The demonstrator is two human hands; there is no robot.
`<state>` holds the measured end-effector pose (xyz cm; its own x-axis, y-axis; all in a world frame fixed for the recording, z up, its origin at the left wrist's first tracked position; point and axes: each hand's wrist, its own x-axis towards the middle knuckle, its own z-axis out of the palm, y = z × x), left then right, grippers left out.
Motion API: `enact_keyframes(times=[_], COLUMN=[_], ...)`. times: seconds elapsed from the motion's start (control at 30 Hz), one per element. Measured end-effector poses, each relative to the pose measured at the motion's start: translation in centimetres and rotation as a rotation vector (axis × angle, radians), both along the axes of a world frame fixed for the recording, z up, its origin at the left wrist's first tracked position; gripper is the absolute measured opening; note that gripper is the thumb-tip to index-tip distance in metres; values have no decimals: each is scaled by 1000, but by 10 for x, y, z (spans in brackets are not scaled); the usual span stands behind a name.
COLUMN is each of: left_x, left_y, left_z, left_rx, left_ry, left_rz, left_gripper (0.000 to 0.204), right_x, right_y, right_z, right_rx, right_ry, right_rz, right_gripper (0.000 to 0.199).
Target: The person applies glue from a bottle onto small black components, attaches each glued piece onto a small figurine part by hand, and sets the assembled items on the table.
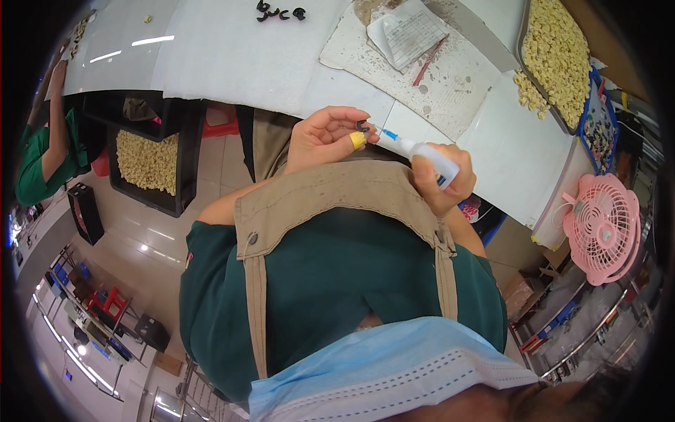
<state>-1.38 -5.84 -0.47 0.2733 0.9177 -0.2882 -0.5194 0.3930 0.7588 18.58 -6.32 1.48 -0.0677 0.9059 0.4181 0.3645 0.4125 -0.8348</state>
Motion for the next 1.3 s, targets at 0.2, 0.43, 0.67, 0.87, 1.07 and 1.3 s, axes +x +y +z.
enact_keyframes(times=[0.2, 0.43, 0.67, 0.87, 1.07, 1.3], left_x=[-2, -2, -3, 5, 3, 6], left_y=[3, 8, 11, 21, 35, 37], left_z=[-5, -5, -4, 2, 14, 19], left_rx=[-16, -49, -43, -19, -83, -190], left_ry=[25, 64, 96, 84, 22, -127], left_rz=[6, 51, 65, 3, -144, -275], left_gripper=[30, 30, 29, 30, 32, 32], right_x=[12, 42, 116, 134, 79, 8], right_y=[49, 79, 95, 102, 66, 48], right_z=[-2, -10, 2, -2, 15, 16], right_rx=[-309, -218, -131, -287, -146, 69], right_ry=[392, -409, -401, -621, -95, -45], right_rz=[-216, -248, -687, -601, -96, 317], right_gripper=[15, 19, 16, 16, 16, 29])
